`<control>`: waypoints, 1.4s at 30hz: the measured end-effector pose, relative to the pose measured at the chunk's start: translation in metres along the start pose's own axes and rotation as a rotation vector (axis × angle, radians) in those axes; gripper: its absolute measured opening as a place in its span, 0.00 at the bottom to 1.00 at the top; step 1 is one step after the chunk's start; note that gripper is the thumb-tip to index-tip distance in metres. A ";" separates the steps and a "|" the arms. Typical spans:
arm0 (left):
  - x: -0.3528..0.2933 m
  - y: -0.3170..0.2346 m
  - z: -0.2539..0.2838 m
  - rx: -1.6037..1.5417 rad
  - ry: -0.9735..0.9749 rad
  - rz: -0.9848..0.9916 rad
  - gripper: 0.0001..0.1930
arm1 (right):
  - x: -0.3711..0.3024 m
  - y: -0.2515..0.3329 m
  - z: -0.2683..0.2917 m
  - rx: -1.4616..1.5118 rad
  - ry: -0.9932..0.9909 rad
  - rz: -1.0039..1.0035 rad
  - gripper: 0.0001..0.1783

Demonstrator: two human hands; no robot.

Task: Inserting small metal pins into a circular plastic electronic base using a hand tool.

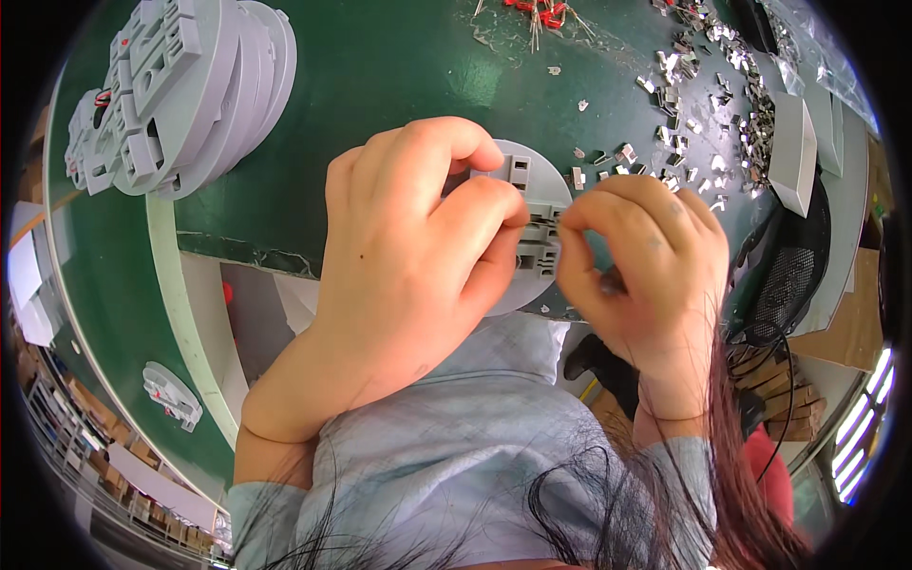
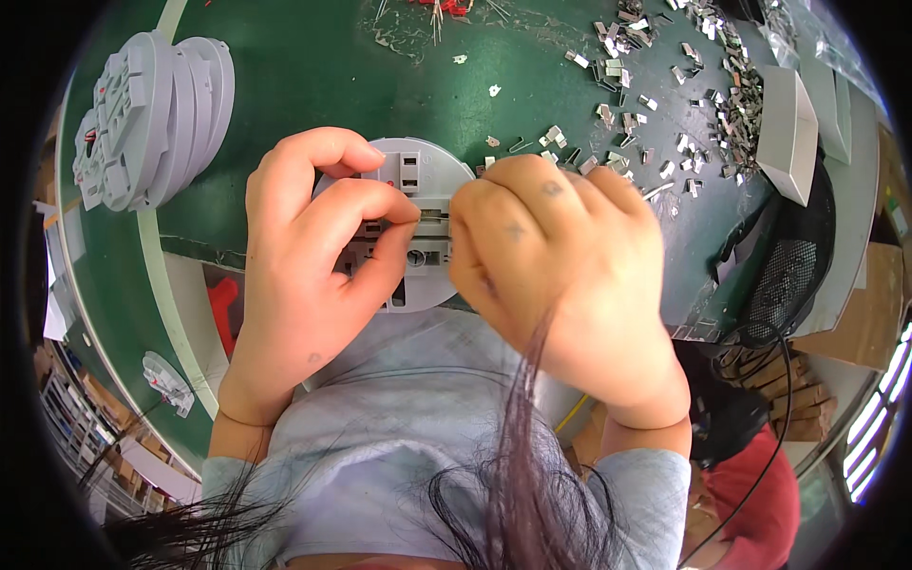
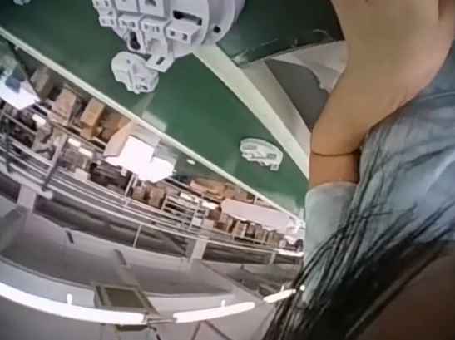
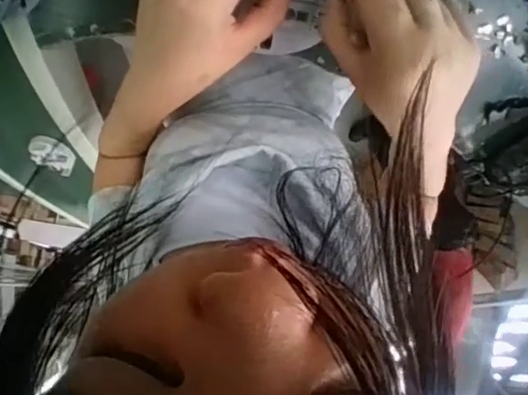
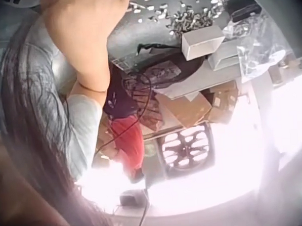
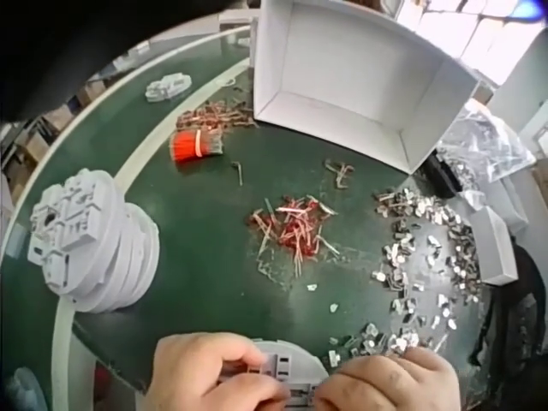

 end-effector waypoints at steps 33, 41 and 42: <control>-0.019 0.019 0.001 -0.100 -0.089 0.028 0.13 | -0.004 -0.003 0.007 0.212 -0.071 -0.334 0.10; -0.016 0.014 0.003 -0.106 -0.014 0.068 0.12 | -0.013 0.015 -0.011 0.446 -0.198 -0.335 0.13; -0.017 0.014 0.003 -0.114 -0.022 0.069 0.12 | -0.013 0.016 -0.014 0.449 -0.209 -0.367 0.13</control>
Point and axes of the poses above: each hand's wrist, its own x-axis towards the middle knuckle, its own z-axis out of the back of the hand, y = z × x, the point moved 3 cm from there along x, towards the middle knuckle, and after that the axes turned 8 degrees about x, right-handed, at the moved point
